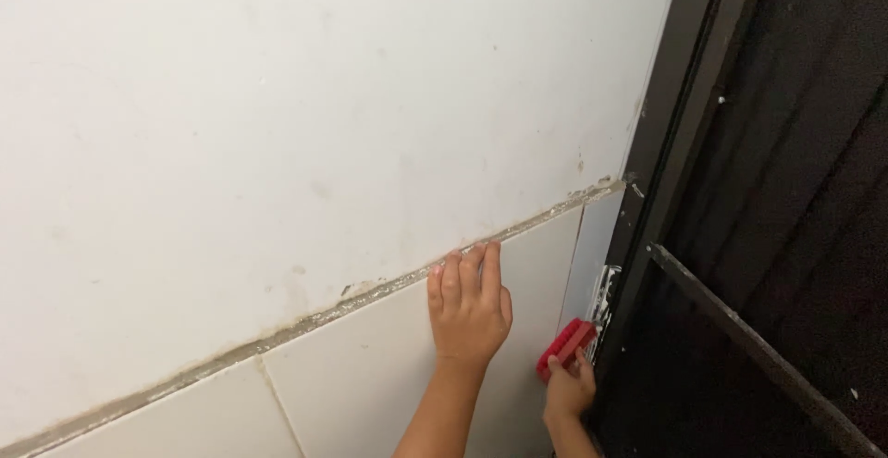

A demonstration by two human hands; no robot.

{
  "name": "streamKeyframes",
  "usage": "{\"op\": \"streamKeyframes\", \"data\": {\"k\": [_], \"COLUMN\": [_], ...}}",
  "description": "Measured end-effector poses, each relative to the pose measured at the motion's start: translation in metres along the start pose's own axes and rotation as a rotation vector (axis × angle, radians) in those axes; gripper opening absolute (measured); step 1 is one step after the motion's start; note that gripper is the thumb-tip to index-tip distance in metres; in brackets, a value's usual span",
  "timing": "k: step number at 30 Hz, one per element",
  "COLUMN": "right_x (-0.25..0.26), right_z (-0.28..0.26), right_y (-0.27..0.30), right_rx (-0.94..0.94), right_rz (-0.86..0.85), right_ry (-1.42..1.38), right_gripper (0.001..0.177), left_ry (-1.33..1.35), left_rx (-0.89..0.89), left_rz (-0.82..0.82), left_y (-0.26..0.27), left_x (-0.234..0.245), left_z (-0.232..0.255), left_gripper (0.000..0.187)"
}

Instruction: Scrubbing bathroom tiles and grout with a brush and rinsing with water.

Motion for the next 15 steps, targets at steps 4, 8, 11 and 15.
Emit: {"op": "streamKeyframes", "data": {"k": [4, 8, 11, 15], "right_x": [-0.017, -0.044, -0.040, -0.011], "right_z": [-0.094, -0.179, -0.189, -0.129], "right_y": [0.028, 0.049, 0.064, 0.070], "right_rx": [-0.078, 0.278, 0.342, 0.035], "right_rz": [-0.010, -0.204, -0.251, -0.110], "right_ry": [0.107, -0.206, -0.254, -0.116], "right_gripper": [0.058, 0.061, 0.062, 0.059], "left_ry": [-0.015, -0.062, -0.075, -0.080], "left_rx": [-0.006, -0.039, -0.050, -0.058], "left_rz": [0.011, 0.040, 0.036, 0.048], "left_y": [-0.004, -0.003, 0.001, -0.001], "left_x": [-0.001, -0.001, 0.000, -0.002], "left_z": [0.000, -0.001, 0.000, -0.001], "left_gripper": [0.045, 0.042, 0.042, 0.042]}}
Point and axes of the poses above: each hand's wrist, its own y-axis away from the middle knuckle, its own x-axis out of the back of the hand, z = x × y, the point moved 1 cm from there along -y, towards the middle knuckle, and after that the axes turned 12 degrees about z, right-handed, at the moved point
